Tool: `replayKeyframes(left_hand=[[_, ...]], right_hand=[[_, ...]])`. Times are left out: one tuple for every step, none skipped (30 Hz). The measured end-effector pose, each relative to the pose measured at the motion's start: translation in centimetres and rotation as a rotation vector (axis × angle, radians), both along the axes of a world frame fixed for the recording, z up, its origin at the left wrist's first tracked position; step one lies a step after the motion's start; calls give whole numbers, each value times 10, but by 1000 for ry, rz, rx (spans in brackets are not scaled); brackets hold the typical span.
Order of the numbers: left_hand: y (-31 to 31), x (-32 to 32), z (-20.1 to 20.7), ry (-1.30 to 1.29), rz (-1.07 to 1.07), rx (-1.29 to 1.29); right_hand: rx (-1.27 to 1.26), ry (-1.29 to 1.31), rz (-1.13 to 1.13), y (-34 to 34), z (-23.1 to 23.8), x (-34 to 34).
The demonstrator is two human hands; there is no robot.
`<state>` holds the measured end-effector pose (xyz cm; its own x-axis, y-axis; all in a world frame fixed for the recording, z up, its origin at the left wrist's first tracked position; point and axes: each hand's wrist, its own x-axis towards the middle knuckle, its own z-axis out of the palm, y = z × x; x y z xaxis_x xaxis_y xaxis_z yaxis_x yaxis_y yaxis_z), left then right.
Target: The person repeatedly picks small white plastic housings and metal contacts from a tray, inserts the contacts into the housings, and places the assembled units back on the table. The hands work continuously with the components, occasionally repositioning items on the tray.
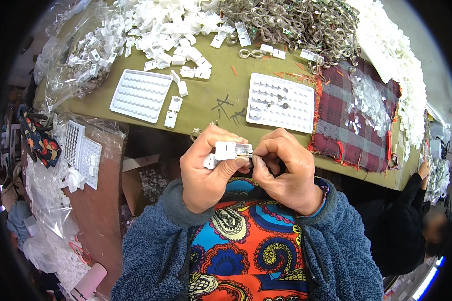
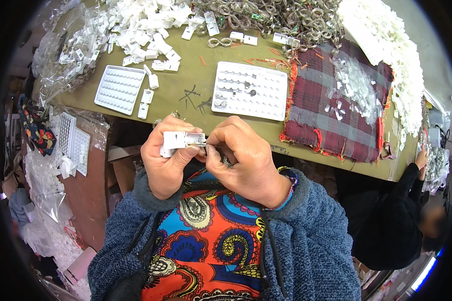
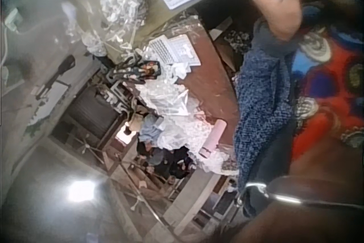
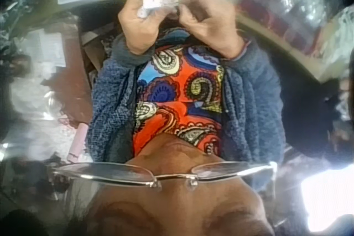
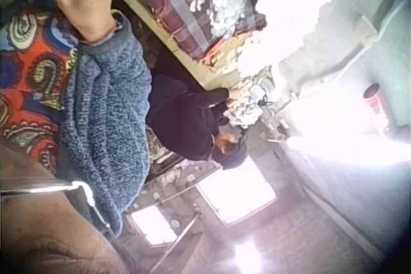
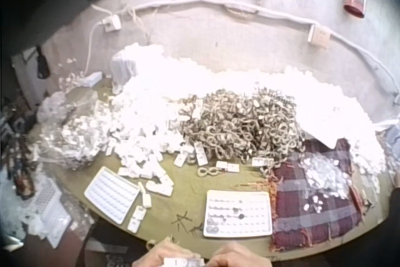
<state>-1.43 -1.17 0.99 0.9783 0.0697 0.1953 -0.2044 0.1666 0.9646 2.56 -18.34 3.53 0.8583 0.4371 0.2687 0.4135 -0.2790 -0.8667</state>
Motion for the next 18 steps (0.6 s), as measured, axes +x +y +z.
replayKeyframes(left_hand=[[2,0,1,-105,15,162],[4,1,1,-210,30,324],[7,2,0,-293,34,456],[9,4,-1,-355,19,535],[11,7,-3,-395,-5,583],[12,8,-5,-437,-29,632],[11,8,-7,-410,-19,593],[11,8,-9,-368,22,502],[10,7,-10,-324,63,411],[10,7,-11,-281,109,319],[7,3,-11,-156,87,142],[6,2,-12,-87,63,41],[5,1,-12,-39,40,-58],[4,0,-12,13,12,-159],[3,-1,-11,28,5,-184],[3,-1,-11,48,-6,-213],[2,-1,-10,72,-24,-247],[2,-1,-10,32,-9,-190]], right_hand=[[-4,8,3,0,1,0],[-8,29,0,0,3,-1],[-25,34,3,-1,4,-2],[-42,53,-1,-3,6,-2],[-66,89,6,-5,7,-3],[-70,66,22,-5,8,-3],[-81,58,49,-6,8,-3],[-76,62,62,-6,8,-4],[-28,134,74,-6,8,-4],[35,218,73,-4,8,-5],[100,337,68,-3,8,-6],[180,445,56,-2,8,-7],[264,589,37,-1,9,-10],[350,731,16,0,10,-11],[344,728,12,0,10,-11],[338,726,8,1,10,-11],[331,724,4,2,9,-11],[298,667,-1,3,8,-10]])
